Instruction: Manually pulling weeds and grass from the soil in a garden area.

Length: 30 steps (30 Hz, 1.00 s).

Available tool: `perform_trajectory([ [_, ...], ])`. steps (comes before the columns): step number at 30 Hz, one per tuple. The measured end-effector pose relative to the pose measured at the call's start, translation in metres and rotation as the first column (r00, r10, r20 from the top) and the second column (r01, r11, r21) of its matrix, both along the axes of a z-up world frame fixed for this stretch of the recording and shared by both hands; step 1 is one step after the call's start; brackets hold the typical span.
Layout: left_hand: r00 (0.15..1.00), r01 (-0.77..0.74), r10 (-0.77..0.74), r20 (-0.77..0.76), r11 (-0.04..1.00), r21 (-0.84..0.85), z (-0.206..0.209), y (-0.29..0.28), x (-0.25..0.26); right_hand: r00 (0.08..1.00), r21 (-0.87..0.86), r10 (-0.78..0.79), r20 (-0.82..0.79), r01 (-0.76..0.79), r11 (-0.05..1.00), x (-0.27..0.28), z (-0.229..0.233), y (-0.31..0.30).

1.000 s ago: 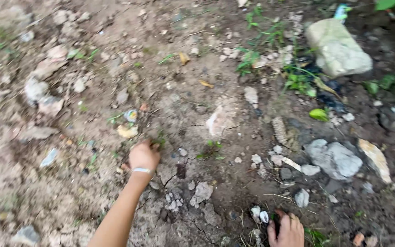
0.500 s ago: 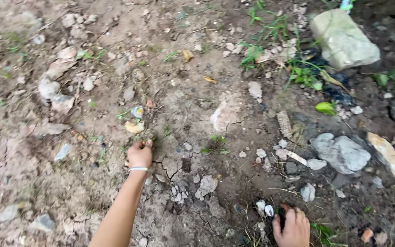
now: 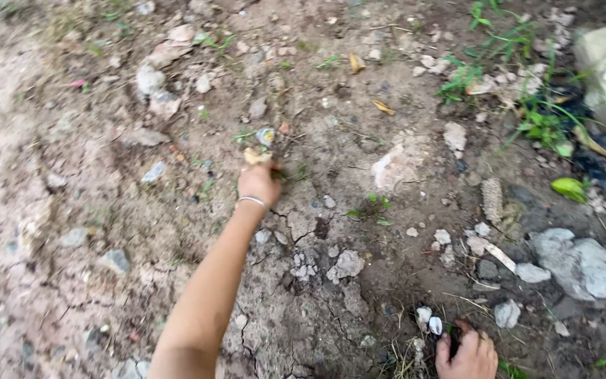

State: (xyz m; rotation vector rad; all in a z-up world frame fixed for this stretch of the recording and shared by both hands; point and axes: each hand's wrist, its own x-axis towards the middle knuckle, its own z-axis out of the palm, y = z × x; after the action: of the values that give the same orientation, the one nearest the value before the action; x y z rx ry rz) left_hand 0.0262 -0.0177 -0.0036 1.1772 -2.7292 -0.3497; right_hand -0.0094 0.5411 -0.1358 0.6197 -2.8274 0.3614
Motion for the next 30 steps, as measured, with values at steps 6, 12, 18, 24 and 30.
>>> perform_trajectory([
  [6, 0.998, 0.045, -0.036, 0.048, 0.979, -0.200, -0.005, 0.010, -0.004, 0.998, -0.054, 0.054, 0.044, -0.052, 0.997, -0.010, -0.034, 0.016],
  [12, 0.983, -0.023, 0.008, 0.181, 0.997, 0.077, -0.030, -0.006, -0.013, 0.997, -0.177, 0.083, 0.003, -0.082, 0.981, -0.008, -0.056, 0.020],
  [18, 0.979, -0.206, 0.200, 0.048, 0.944, 0.257, -0.034, 0.000, -0.011, 0.992, -0.121, 0.093, 0.084, -0.083, 0.989, -0.008, -0.047, 0.020],
  [24, 0.955, -0.296, 0.280, 0.097, 0.914, 0.279, 0.001, 0.030, -0.024, 0.954, -0.236, 0.085, 0.288, -0.015, 0.972, -0.031, -0.102, 0.039],
  [30, 0.947, -0.303, 0.318, 0.035, 0.859, 0.413, 0.063, 0.073, -0.012, 0.953, -0.305, 0.076, 0.294, 0.018, 0.952, -0.034, -0.128, 0.047],
])
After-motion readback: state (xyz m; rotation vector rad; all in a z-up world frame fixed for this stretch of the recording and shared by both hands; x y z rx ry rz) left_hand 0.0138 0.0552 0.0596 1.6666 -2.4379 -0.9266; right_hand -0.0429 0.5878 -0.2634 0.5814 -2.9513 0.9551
